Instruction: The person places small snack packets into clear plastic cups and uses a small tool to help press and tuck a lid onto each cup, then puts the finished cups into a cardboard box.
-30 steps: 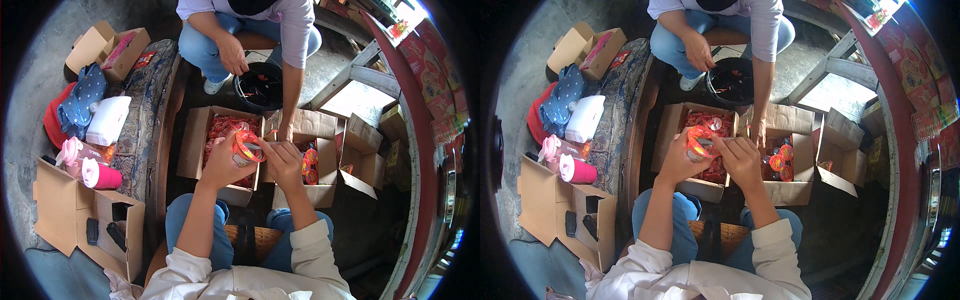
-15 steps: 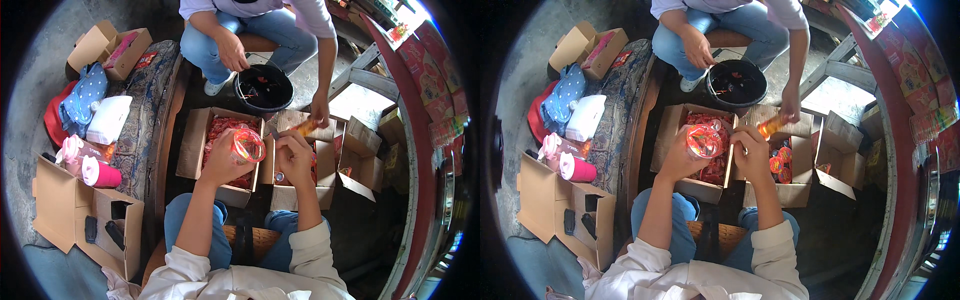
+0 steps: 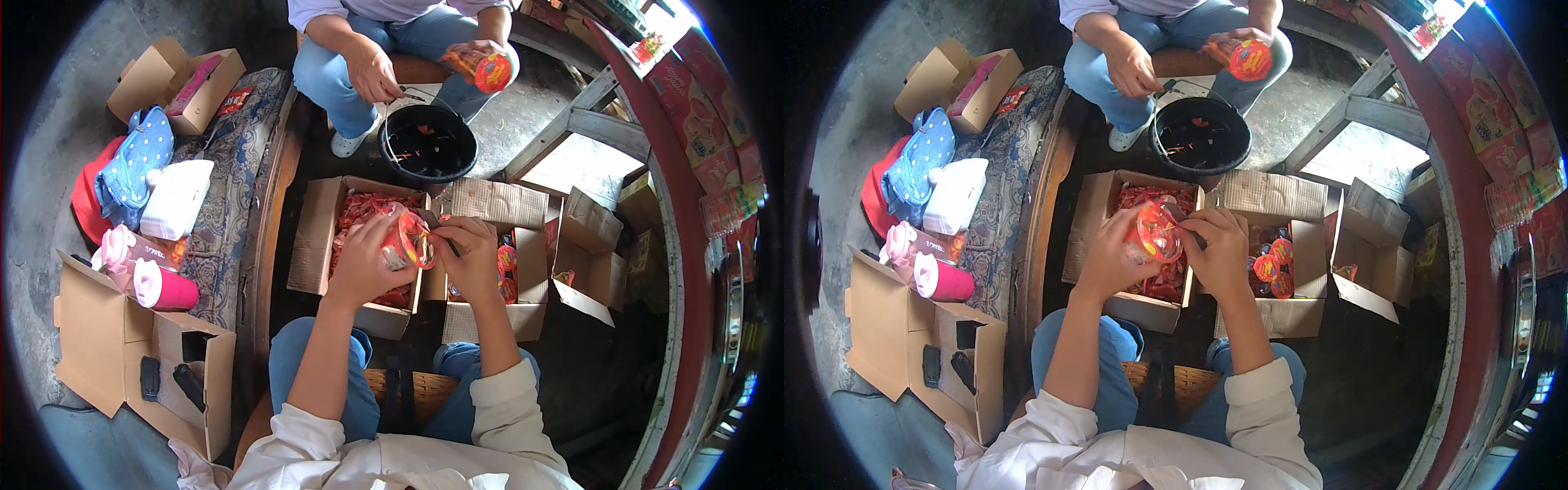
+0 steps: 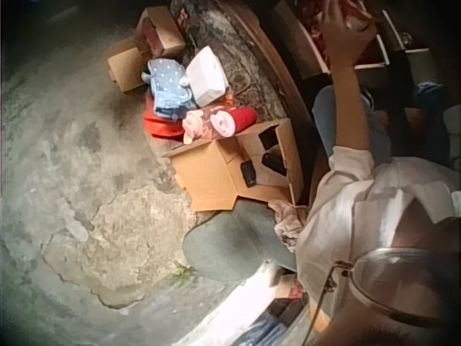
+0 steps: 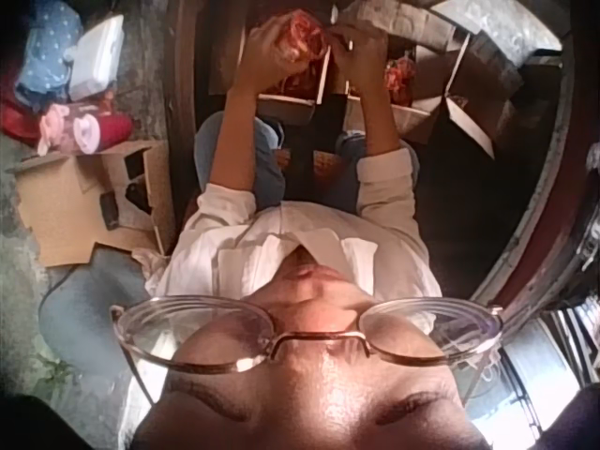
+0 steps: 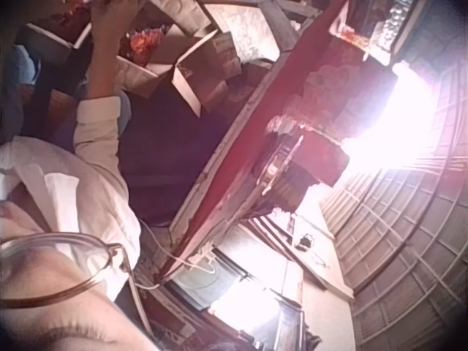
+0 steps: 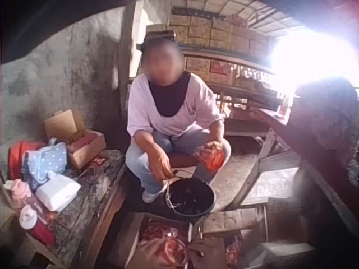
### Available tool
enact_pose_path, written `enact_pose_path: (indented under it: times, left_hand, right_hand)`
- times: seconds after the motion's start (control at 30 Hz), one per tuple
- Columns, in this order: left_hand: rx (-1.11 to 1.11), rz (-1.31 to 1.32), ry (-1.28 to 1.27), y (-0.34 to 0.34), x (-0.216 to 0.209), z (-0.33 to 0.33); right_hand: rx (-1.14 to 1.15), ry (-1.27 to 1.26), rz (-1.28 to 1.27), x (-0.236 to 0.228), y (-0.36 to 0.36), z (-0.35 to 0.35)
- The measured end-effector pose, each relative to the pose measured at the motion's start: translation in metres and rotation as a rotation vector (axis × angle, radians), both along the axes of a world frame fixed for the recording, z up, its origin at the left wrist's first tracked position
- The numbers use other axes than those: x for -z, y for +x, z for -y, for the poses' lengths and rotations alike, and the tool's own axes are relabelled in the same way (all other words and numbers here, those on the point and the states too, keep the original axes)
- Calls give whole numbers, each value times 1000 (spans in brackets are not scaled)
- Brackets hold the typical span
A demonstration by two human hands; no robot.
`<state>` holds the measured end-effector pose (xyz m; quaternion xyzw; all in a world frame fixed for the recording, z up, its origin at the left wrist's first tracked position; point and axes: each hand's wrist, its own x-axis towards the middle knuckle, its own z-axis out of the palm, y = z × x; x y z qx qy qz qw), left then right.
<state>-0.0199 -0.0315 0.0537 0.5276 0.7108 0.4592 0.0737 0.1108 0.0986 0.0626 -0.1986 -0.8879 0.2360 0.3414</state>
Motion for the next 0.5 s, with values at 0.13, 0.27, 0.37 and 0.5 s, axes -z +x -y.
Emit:
enact_pose_path:
  times: [0.13,0.27,0.37,0.5]
  left_hand:
    - [-69,-112,7,3,4,-3]
    - [-225,-214,31,11,1,-6]
    - [-284,-174,-12,9,9,-9]
    - [-235,-127,31,9,4,-9]
  right_hand:
    - [61,-7,5,1,-1,4]
    - [95,50,-14,0,-7,13]
    - [98,73,-17,-1,-9,18]
    - [108,44,-18,0,-7,13]
